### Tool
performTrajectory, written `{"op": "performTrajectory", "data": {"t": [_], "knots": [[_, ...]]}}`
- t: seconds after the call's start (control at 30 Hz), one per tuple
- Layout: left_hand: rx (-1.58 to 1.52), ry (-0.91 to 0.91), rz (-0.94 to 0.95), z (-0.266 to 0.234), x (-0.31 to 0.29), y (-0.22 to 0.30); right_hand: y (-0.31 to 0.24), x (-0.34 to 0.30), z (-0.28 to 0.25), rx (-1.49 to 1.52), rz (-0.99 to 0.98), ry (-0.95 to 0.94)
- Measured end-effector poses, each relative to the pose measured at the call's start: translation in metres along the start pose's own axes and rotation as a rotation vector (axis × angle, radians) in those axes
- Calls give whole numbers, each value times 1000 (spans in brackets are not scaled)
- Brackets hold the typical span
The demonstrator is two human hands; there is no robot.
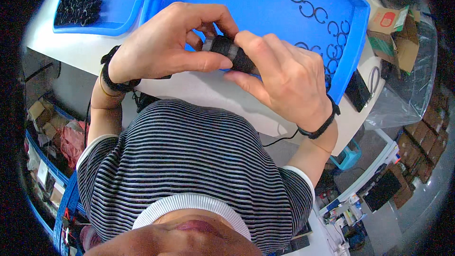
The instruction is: Assembling small black rings onto a metal cylinder at an assembly station.
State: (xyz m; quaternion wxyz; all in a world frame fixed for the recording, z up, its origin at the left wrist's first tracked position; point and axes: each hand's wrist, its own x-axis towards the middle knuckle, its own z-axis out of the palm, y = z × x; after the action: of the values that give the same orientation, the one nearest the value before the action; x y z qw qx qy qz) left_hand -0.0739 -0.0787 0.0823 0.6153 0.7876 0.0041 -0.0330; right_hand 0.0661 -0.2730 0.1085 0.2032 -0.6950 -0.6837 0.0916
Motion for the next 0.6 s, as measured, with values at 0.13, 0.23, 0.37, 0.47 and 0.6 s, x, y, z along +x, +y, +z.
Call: {"op": "performTrajectory", "data": {"t": [0.13, 0.23, 0.37, 0.47, 0.6], "knots": [[-5, 9, -4, 1, -1, 0, 1, 0, 2, -12, -18, 27], [6, 15, 12, 2, -2, -2, 3, 0, 2, -20, -27, 23], [-19, 3, 51, 0, 0, -4, 5, -1, -2, -17, -21, 17], [-52, -10, 66, -3, -3, -5, 5, 1, -2, -3, -29, 35], [-108, -24, 62, -3, -4, -7, 1, 0, -8, -3, 5, -25]]}}
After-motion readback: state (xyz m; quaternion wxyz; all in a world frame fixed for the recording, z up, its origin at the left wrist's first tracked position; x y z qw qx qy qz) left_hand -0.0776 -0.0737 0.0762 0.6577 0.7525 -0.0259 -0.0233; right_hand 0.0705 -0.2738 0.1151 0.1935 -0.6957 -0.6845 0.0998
